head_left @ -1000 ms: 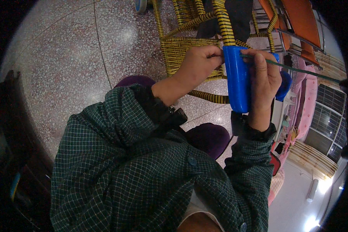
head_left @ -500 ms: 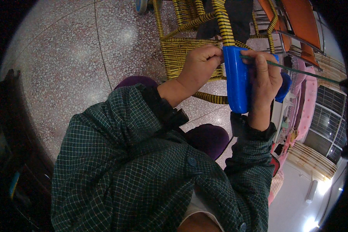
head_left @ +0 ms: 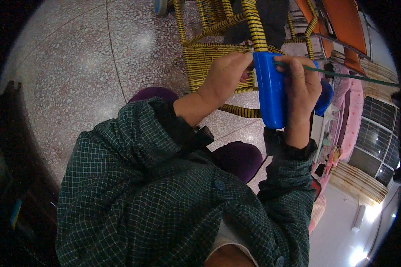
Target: The person cleans a child's wicker chair with a blue cloth, then uses a green zip tie to secure the blue plastic tray to the chair frame. The person threads the zip tie through the tray and around the frame, tightens it, and opens a drawer to retrieve additional items.
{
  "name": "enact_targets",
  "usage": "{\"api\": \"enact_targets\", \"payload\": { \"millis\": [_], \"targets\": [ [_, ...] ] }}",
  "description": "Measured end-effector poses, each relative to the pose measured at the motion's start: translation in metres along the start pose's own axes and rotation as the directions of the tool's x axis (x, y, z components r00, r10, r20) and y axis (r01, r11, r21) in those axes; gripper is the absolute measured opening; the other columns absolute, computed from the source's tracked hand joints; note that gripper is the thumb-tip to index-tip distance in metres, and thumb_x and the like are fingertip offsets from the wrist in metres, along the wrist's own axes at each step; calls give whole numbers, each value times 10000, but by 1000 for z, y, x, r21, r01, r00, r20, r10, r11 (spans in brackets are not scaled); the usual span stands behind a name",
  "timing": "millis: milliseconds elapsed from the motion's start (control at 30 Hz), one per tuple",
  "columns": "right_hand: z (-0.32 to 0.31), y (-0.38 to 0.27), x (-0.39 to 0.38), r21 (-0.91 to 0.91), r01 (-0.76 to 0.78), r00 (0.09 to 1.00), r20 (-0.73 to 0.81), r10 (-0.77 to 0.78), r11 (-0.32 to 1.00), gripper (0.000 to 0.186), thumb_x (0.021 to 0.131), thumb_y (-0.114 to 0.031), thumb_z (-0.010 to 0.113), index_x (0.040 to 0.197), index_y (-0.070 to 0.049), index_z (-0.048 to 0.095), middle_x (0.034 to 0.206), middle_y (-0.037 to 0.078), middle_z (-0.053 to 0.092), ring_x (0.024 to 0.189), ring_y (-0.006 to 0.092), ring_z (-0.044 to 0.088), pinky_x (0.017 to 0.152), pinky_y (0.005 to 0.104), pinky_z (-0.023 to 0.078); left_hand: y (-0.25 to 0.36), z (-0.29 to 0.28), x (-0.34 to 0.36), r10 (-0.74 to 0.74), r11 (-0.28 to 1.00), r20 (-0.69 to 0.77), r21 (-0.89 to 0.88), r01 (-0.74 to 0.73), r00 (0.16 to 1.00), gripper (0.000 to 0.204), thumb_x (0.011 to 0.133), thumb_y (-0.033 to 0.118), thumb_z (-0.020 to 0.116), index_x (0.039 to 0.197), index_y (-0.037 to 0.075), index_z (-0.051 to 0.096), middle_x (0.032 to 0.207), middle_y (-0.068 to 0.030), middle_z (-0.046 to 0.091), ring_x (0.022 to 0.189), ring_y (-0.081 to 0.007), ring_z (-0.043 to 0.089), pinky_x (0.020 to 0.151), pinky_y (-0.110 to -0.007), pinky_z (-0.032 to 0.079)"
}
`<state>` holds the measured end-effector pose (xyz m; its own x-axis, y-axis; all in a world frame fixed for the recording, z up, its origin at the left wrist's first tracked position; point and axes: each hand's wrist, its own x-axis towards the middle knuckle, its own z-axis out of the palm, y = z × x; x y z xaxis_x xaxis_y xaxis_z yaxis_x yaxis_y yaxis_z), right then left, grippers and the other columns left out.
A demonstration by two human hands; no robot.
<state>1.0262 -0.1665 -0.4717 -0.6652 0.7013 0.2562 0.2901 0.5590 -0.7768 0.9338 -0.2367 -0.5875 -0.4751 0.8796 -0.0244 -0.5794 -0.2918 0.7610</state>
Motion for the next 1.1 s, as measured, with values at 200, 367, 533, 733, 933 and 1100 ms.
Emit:
{"api": "enact_targets", "payload": {
  "millis": [200, 367, 533, 733, 933, 1100],
  "targets": [
    [2, 2, 0, -46, 15, 1000, -12, -16, 999, 140, 884, -134, 516, 875, -11, 584, 822, 39, 618, 696, 77, 540, 655, 198, 432, 20, 4, 5, 24, 987, 79, 158, -37, 997, 388, 821, 368, 556, 745, -8, 614, 584, -34, 514, 530, -99, 487, 491, -241, 396],
    [1, 3, 1, -81, 63, 998, 13, -62, 995, 139, 877, -126, 524, 888, -7, 595, 808, 37, 615, 715, 82, 538, 646, 200, 428, 24, 11, 11, -105, 940, -9, 324, 102, 994, 412, 780, 419, 597, 683, 18, 601, 563, -9, 518, 533, -77, 479, 476, -236, 375],
    [3, 5, 2, -203, 149, 987, -20, -157, 968, 143, 871, -121, 529, 890, 3, 599, 813, 56, 623, 736, 112, 560, 665, 219, 443, 24, 14, 11, 0, 943, -4, 334, 2, 1000, 381, 779, 386, 609, 673, 21, 601, 573, 4, 510, 551, -65, 467, 489, -228, 369],
    [1, 7, -1, -311, 244, 967, 1, -256, 919, 116, 839, -86, 556, 859, 20, 598, 825, 104, 626, 743, 172, 592, 683, 251, 461, 25, 13, 12, 17, 914, 15, 404, -22, 1000, 389, 766, 381, 598, 714, -4, 623, 596, -55, 553, 566, -119, 522, 511, -259, 404],
    [-2, 9, -1, -336, 399, 914, 66, -401, 853, 107, 819, -86, 579, 827, 17, 606, 802, 119, 624, 711, 185, 598, 651, 265, 467, 27, 12, 12, 94, 861, 62, 497, -112, 994, 407, 750, 404, 577, 756, 2, 633, 620, -150, 596, 566, -242, 596, 519, -318, 443],
    [-3, 2, -4, -343, 165, 984, -3, -177, 925, 129, 835, -125, 571, 826, -6, 619, 747, 97, 624, 653, 161, 587, 609, 255, 459, 25, 12, 9, 179, 813, 128, 540, -220, 976, 361, 775, 385, 560, 783, 31, 633, 646, -150, 594, 591, -266, 595, 529, -330, 444]
  ]
}}
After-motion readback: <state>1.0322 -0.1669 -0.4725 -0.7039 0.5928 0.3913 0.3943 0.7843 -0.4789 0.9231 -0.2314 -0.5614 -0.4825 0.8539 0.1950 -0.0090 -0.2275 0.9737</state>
